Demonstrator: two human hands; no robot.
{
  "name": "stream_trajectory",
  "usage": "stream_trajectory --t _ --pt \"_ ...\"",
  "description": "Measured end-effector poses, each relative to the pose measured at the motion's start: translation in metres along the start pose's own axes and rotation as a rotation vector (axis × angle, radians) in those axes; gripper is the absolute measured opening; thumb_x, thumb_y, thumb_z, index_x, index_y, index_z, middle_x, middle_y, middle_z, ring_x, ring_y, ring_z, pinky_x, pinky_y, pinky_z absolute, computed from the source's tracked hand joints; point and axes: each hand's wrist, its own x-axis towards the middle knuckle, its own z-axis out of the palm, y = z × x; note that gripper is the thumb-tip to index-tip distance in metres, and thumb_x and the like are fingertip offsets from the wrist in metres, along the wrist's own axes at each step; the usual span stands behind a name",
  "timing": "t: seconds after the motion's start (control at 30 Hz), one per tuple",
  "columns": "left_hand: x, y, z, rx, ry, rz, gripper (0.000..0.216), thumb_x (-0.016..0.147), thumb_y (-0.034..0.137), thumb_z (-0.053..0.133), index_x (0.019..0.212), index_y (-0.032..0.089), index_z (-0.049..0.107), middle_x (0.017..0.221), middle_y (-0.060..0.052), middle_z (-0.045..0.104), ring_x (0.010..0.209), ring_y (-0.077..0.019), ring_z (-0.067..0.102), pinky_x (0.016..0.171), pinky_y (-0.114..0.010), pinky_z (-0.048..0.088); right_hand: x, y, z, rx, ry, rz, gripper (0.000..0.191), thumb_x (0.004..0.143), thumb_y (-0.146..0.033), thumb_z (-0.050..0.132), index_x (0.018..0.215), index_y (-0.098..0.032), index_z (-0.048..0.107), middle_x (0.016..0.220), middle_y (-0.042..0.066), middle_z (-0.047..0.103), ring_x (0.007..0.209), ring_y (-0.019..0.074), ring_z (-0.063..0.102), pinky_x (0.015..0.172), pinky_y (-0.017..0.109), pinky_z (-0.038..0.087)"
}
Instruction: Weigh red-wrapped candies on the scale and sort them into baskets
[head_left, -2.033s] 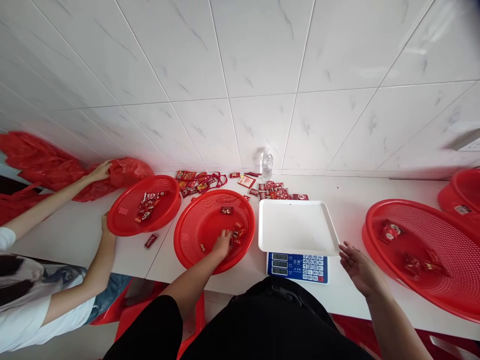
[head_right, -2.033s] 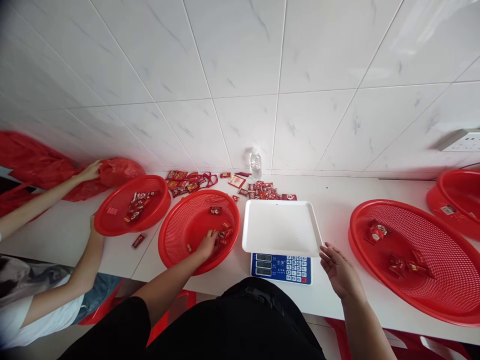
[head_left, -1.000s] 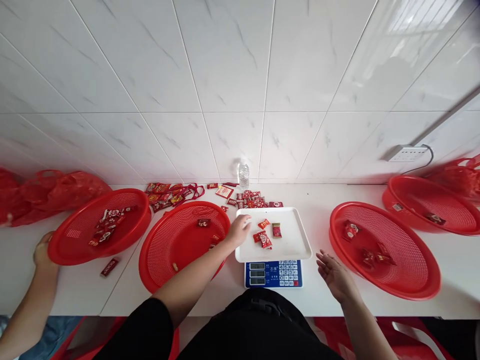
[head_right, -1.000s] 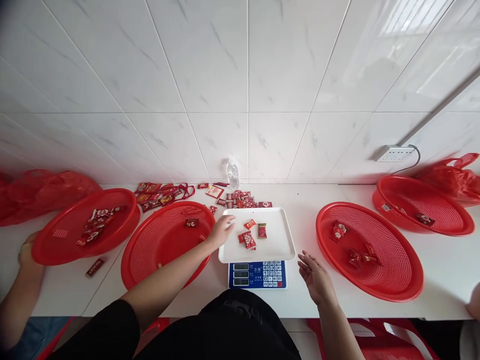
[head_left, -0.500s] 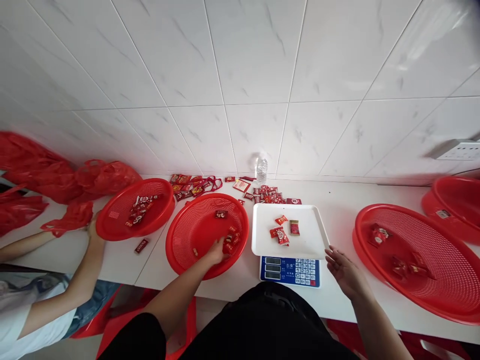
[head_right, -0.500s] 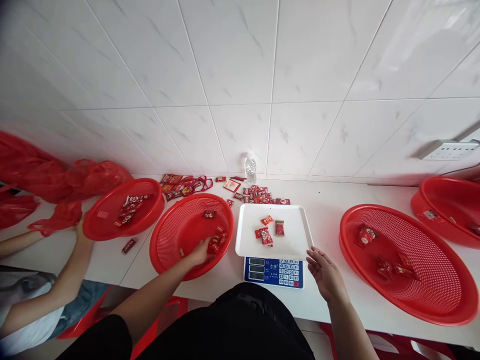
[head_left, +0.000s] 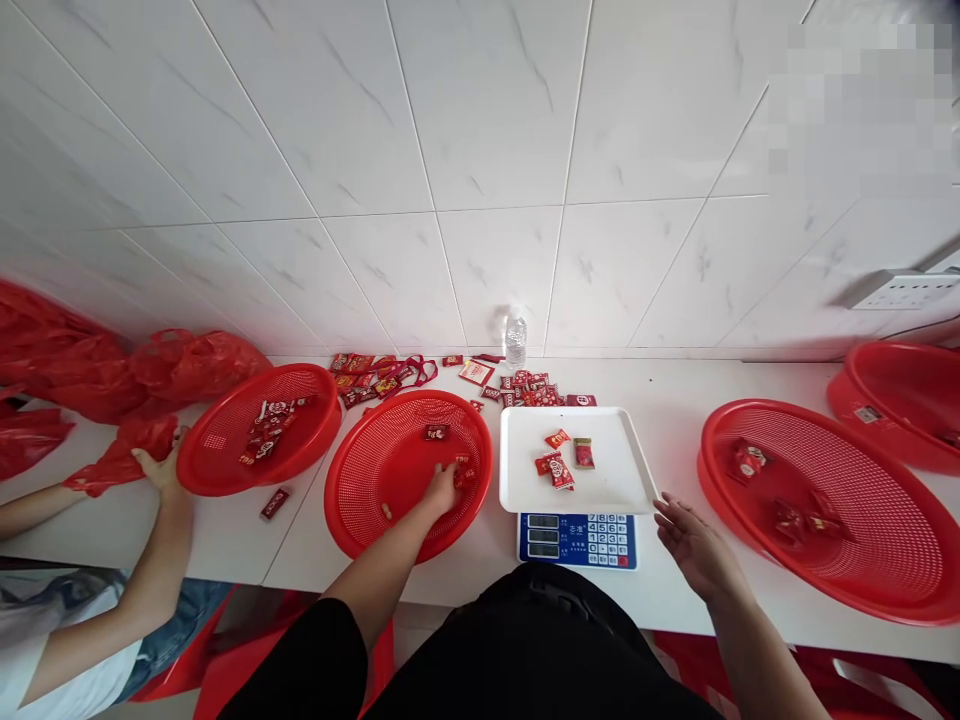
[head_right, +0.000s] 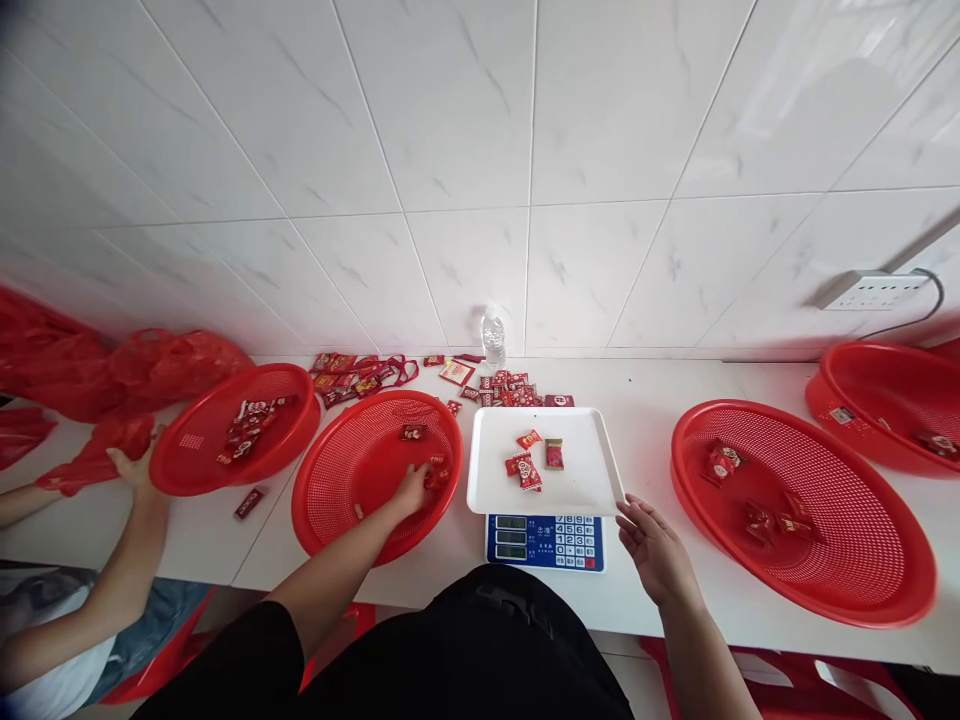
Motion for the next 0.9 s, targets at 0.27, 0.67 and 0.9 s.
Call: stream_trajectory --t 0.27,0.67,0.9 --pt "0.000 -0.002 -0.028 0.013 0.053 -0.034 0.020 0.060 0.002 0.056 0.071 0.019 0.053 0.072 0.000 0.056 0.065 -0.0148 0.056 0.058 -0.024 0.043 0.003 0.000 0.004 0.015 -0.023 0.005 0.038 0.062 -0.026 0.080 0.098 -0.024 0.067 0.093 0.000 0.070 0.074 0.0094 0.064 0.062 0.016 0.056" --pt "-0.034 0.127 0.043 -0.037 -0.329 0.411 0.031 0.071 0.018 0.061 0.103 0.019 0.066 0.105 -0.006 0.063 0.085 -0.0165 0.061 0.077 -0.028 0.052 -0.005 -0.006 0.024 -0.010 -0.048 -0.003 0.037 0.063 -0.029 0.080 0.097 -0.024 0.065 0.094 0.000 0.069 0.076 0.0107 0.064 0.064 0.018 0.054" --pt "-0.043 0.136 0.080 -0.050 -0.396 0.365 0.054 0.076 0.015 0.058 0.129 0.022 0.048 0.131 -0.010 0.051 0.112 -0.0212 0.055 0.089 -0.031 0.049 -0.002 -0.007 0.042 -0.627 -0.192 -0.197 0.046 0.082 -0.050 0.054 0.117 -0.021 0.055 0.116 0.010 0.063 0.098 0.0210 0.064 0.081 0.034 0.054"
